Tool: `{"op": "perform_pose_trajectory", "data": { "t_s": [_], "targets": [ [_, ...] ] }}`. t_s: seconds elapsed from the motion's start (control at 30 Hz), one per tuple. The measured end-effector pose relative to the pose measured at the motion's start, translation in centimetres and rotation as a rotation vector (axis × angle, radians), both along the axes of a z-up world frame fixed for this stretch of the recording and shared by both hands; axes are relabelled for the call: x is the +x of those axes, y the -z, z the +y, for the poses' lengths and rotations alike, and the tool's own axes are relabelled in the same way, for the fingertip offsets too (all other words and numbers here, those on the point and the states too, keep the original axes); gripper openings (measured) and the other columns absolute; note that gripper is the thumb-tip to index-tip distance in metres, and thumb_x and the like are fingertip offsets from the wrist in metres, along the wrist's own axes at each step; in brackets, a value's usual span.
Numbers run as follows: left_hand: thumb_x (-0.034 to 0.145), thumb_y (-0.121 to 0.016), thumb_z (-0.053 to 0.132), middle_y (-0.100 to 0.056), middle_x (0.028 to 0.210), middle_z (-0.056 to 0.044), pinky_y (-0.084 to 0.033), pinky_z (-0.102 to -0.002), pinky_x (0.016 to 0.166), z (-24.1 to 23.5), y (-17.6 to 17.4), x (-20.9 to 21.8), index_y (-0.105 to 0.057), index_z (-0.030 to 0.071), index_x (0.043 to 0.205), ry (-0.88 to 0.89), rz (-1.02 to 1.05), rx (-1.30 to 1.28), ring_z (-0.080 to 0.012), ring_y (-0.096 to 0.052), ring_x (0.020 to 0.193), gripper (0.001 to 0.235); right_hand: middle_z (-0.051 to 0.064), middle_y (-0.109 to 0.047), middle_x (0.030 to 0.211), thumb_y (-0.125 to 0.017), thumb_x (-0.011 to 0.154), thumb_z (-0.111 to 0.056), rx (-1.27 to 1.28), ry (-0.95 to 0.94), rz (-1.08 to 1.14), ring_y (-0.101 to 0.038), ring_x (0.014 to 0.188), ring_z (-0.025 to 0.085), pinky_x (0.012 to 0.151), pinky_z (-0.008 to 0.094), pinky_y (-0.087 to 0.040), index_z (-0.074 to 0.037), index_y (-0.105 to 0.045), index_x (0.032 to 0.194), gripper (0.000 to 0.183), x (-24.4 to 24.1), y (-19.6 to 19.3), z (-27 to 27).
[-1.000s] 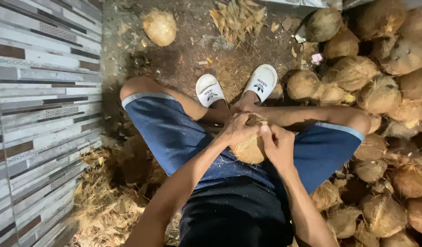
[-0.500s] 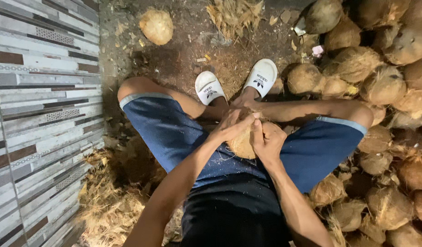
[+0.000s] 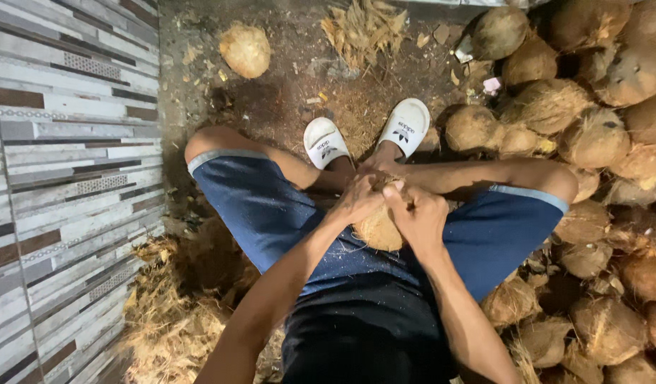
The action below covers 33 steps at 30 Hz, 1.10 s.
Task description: The person sits cross-legged on the floor and peels the fibrous husk off a coconut by hand. They repeatedly pull away strands of husk and discard them onto the floor, surrounded by a pile of other coconuts.
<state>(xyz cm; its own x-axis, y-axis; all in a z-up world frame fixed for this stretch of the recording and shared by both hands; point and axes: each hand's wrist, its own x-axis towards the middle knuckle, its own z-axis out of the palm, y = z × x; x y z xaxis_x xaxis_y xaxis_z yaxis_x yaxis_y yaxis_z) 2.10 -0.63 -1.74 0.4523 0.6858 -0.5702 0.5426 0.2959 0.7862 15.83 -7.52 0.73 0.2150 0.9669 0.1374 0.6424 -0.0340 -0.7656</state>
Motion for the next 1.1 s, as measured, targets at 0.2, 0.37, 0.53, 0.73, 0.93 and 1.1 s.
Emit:
{"op": "perform_pose_trajectory", "data": {
  "t_s": [0.2,0.37,0.53,0.73,0.93,1.1],
  "targets": [
    [0.083,-0.055,0.062,-0.073,0.106,-0.004,-0.035,-0.037,0.111,-0.9,5.3,-0.5,-0.073,0.016,0.106,0.035,0.055,0.016,-0.0206,-0.067,0.112,0.055,0.014,-0.041,0.043,-0.07,0.095,-0.022,0.041,-0.016,-0.012,-0.052,0.047,0.041,0.043,0.037,-0.038,-0.008,-0.039,0.052,0.054,-0.9,1.1,-0.2],
    [0.083,-0.052,0.065,-0.068,0.119,-0.02,-0.044,-0.052,0.1,0.4,1.0,-1.8,-0.068,0.008,0.113,0.011,-0.025,-0.161,-0.0359,-0.065,0.112,0.067,0.014,-0.041,0.045,-0.067,0.095,-0.006,0.209,-0.032,-0.01,-0.05,0.047,0.044,0.038,0.04,-0.036,-0.008,-0.038,0.052,0.053,-0.6,1.8,-0.8],
    [0.08,-0.047,0.076,-0.05,0.143,-0.027,-0.046,-0.054,0.102,0.7,-2.7,-1.2,-0.042,-0.003,0.145,0.045,0.079,-0.26,-0.0422,-0.051,0.131,0.102,0.007,-0.036,0.043,-0.062,0.092,0.006,0.389,-0.019,0.0,-0.044,0.037,0.035,0.036,0.035,-0.033,-0.012,-0.033,0.048,0.055,-0.6,2.3,-1.4],
    [0.086,-0.057,0.05,-0.061,0.11,-0.024,-0.051,-0.051,0.083,-1.4,3.0,-1.0,-0.054,0.006,0.112,-0.047,-0.115,0.021,-0.0413,-0.061,0.101,0.051,0.01,-0.033,0.044,-0.062,0.095,0.0,0.332,0.008,-0.03,-0.04,0.039,0.036,0.039,0.035,-0.03,-0.009,-0.032,0.051,0.054,-0.6,3.0,-0.8],
    [0.093,-0.047,0.062,-0.068,0.114,-0.027,-0.038,-0.068,0.101,-2.7,6.9,-0.5,-0.067,0.006,0.114,0.02,-0.164,0.167,-0.047,-0.063,0.109,0.063,0.017,-0.036,0.05,-0.076,0.093,-0.02,0.037,-0.006,0.016,-0.053,0.052,0.041,0.049,0.032,-0.037,-0.003,-0.042,0.061,0.049,-0.3,0.3,0.1],
    [0.097,-0.044,0.058,-0.065,0.122,-0.028,-0.04,-0.062,0.098,-2.6,6.9,-0.8,-0.068,0.009,0.12,0.131,-0.071,0.155,-0.0468,-0.063,0.109,0.059,0.014,-0.042,0.047,-0.07,0.094,-0.01,0.0,-0.12,0.154,-0.05,0.047,0.028,0.047,0.032,-0.037,-0.004,-0.045,0.06,0.042,0.2,0.7,0.1]
  ]
}}
